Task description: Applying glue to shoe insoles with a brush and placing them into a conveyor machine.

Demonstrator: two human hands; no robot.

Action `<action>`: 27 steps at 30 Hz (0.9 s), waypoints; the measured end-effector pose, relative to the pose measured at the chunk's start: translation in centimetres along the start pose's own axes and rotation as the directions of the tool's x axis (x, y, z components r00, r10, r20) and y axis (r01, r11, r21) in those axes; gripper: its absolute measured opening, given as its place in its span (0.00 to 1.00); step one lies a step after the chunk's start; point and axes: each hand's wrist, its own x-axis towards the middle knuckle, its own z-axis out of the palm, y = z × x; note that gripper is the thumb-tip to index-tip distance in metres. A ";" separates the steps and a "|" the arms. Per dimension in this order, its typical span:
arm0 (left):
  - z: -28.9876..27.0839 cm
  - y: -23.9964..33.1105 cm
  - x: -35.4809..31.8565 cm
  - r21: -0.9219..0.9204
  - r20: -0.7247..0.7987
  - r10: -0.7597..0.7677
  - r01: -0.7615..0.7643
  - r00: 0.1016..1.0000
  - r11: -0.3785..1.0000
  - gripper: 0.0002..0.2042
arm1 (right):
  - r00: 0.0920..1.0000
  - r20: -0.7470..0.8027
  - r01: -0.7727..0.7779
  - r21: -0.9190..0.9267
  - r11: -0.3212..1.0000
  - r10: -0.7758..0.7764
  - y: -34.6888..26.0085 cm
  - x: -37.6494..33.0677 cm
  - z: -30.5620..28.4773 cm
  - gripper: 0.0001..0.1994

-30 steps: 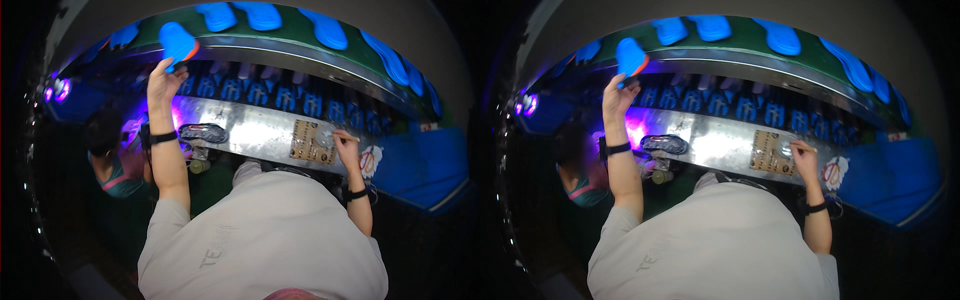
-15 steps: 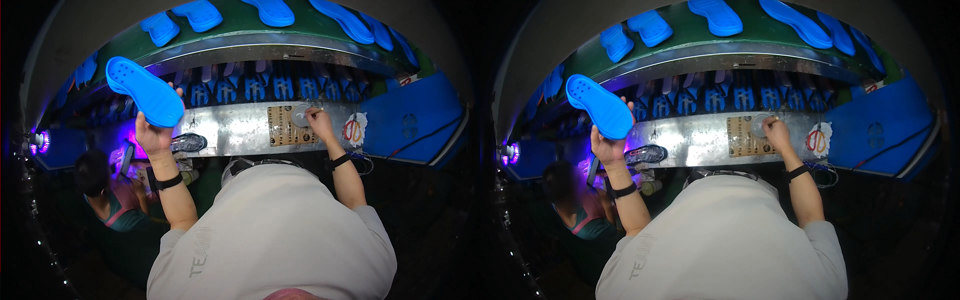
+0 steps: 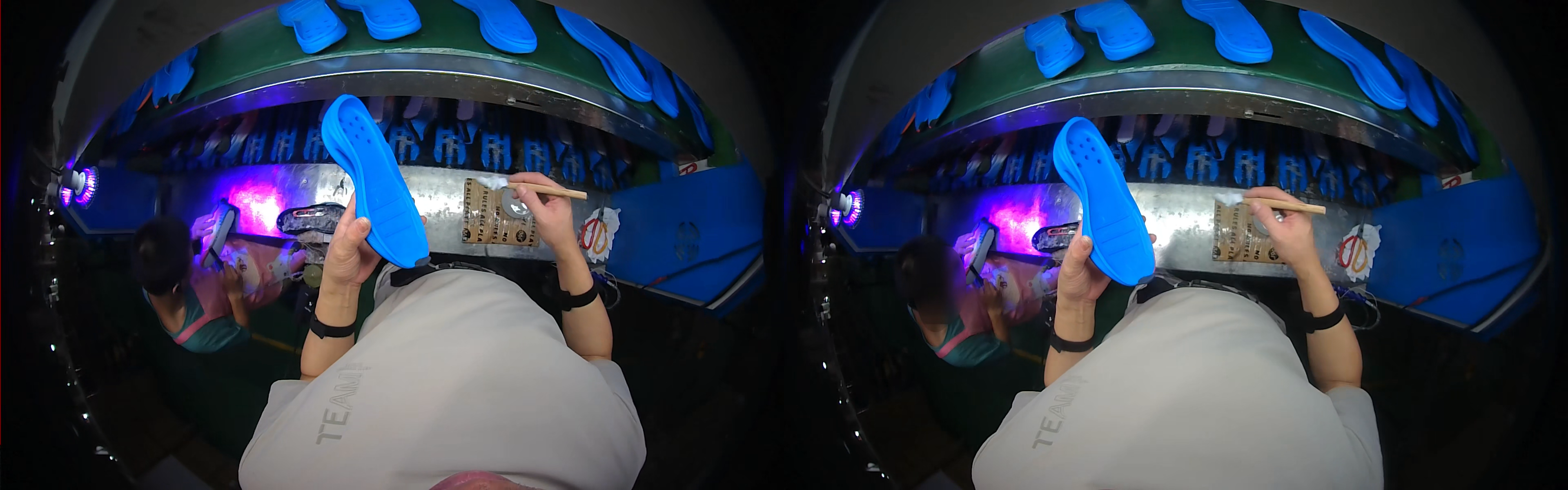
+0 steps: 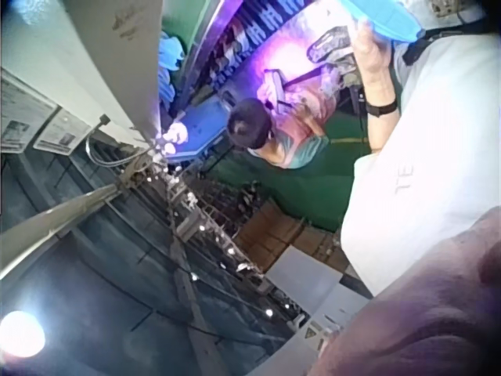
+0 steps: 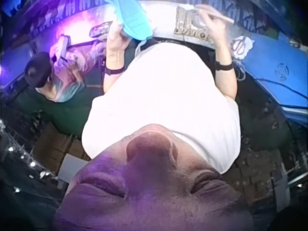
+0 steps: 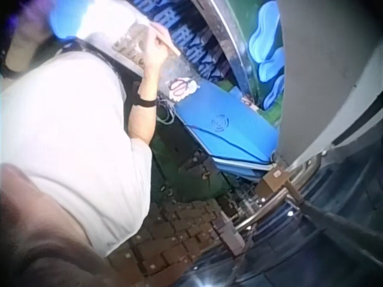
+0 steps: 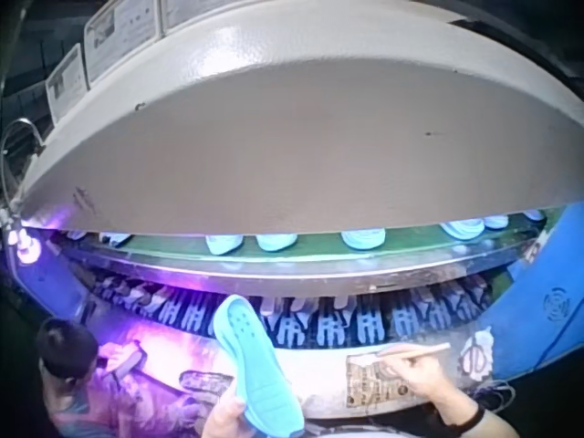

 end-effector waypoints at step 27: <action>4.1 -0.1 -0.3 0.066 0.055 -0.018 0.014 0.998 0.998 0.47 | 0.860 0.234 0.486 -0.109 0.867 -0.453 -6.9 0.2 4.0 0.06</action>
